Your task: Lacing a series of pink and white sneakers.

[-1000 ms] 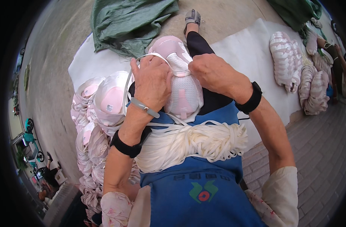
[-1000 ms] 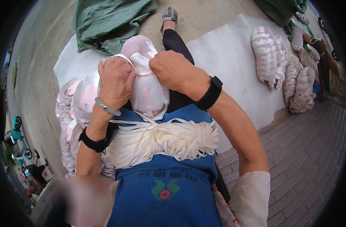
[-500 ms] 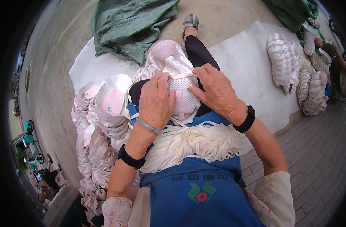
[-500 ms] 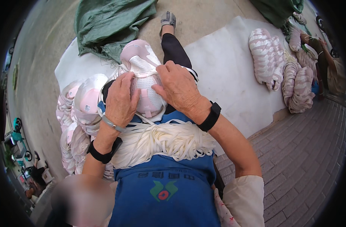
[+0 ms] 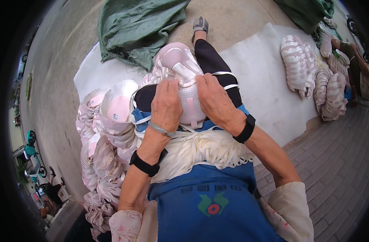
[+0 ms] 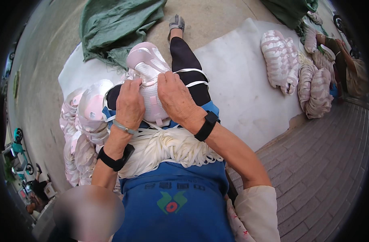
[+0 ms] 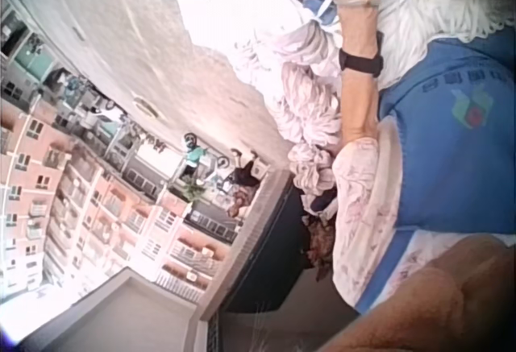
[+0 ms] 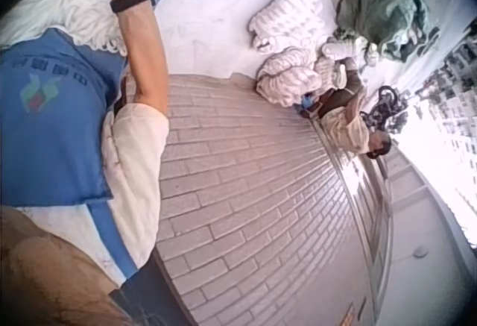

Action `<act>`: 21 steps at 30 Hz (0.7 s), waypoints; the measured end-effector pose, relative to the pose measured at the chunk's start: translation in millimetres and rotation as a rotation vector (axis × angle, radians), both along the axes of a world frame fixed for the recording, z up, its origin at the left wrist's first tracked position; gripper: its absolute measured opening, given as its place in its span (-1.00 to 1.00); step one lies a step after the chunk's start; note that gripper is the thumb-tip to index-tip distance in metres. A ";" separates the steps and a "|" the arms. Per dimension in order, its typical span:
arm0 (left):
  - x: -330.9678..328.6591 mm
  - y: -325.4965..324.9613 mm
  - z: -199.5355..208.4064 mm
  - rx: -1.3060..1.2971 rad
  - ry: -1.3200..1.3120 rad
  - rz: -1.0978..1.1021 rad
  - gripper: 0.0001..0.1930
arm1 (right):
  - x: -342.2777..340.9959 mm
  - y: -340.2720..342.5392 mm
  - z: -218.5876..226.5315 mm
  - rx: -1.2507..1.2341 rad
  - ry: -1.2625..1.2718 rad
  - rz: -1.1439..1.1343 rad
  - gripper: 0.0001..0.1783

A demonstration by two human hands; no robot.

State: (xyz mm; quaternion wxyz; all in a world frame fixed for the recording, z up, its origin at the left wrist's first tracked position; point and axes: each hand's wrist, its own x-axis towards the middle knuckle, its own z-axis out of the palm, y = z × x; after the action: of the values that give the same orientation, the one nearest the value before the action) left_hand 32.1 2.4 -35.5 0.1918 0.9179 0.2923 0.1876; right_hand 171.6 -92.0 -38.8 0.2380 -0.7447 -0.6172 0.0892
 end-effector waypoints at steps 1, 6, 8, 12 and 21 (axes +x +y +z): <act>-1.9 -1.0 0.6 0.008 -0.043 -0.001 -0.62 | -2.0 -1.6 4.8 0.047 0.013 0.023 -0.71; 2.8 -0.6 7.4 -0.057 -0.040 0.030 -0.64 | 11.3 -4.8 -0.7 0.134 0.333 -0.064 -0.74; 1.7 -1.7 4.9 -0.066 -0.019 0.052 -0.67 | 11.4 -7.1 1.5 0.139 0.352 -0.072 -0.77; 9.8 -8.8 4.2 -0.229 -0.205 0.170 -0.69 | 17.0 -6.0 1.9 0.148 0.371 -0.117 -0.88; 38.0 -19.1 -14.1 -0.233 -0.294 0.242 -0.60 | 28.4 16.7 -10.8 0.054 0.242 -0.171 -0.76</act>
State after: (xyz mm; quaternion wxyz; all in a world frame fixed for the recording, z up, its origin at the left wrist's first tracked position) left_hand 70.1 -16.7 -49.6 0.3132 0.8107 0.3889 0.3057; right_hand 200.0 -75.2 -49.7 0.3373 -0.7717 -0.5205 0.1408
